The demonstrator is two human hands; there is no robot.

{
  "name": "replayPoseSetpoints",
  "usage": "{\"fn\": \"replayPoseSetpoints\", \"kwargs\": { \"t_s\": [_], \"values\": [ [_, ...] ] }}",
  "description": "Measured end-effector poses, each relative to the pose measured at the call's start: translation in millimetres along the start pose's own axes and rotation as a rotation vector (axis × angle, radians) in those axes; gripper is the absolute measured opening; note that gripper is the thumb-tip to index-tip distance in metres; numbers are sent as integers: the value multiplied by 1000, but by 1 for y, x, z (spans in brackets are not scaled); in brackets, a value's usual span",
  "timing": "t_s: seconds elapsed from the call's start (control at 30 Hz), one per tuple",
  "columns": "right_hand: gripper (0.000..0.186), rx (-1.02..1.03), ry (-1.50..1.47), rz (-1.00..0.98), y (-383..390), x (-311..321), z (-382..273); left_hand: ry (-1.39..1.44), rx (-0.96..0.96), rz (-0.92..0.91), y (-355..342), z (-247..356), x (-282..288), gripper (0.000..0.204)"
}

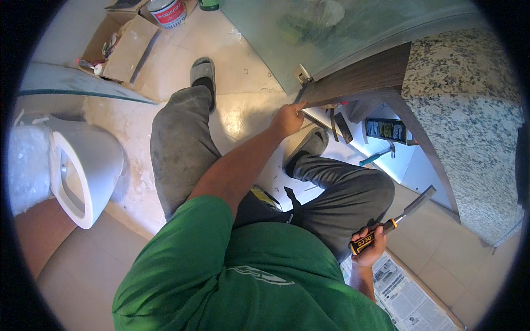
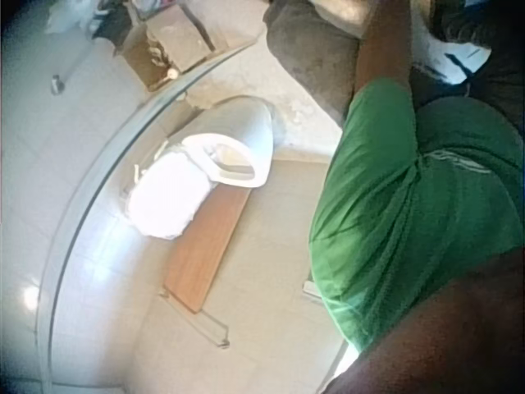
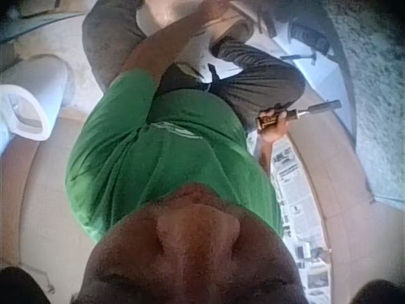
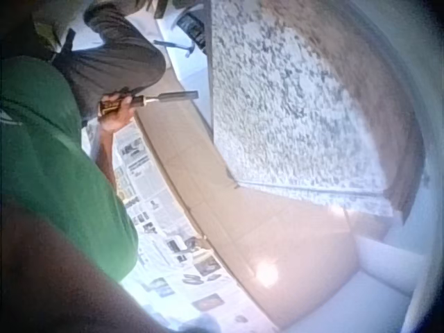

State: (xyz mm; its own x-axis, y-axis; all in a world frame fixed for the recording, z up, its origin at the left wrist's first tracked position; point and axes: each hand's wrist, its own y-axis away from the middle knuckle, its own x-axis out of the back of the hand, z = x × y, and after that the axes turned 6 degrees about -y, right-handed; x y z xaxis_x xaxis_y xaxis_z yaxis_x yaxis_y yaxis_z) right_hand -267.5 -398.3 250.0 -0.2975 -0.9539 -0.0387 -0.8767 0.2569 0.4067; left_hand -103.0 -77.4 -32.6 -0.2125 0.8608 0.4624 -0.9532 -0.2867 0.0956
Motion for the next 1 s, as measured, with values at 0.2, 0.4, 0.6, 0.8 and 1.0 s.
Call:
{"fn": "replayPoseSetpoints", "kwargs": {
  "t_s": [0.2,0.4,0.6,0.8,1.0],
  "values": [
    [32,11,8,-6,0,0,-2,-67,-22,86,5,31,2,40],
    [33,29,19,-35,-1,-5,-1,-50,-289,311,9,43,3,37],
    [32,34,-18,-25,0,0,-1,39,-164,183,13,72,23,32],
    [31,18,-30,-23,-2,3,2,101,63,67,-2,50,16,31],
    [30,30,-32,-23,-1,3,1,50,101,15,4,65,18,30]
  ]
}}
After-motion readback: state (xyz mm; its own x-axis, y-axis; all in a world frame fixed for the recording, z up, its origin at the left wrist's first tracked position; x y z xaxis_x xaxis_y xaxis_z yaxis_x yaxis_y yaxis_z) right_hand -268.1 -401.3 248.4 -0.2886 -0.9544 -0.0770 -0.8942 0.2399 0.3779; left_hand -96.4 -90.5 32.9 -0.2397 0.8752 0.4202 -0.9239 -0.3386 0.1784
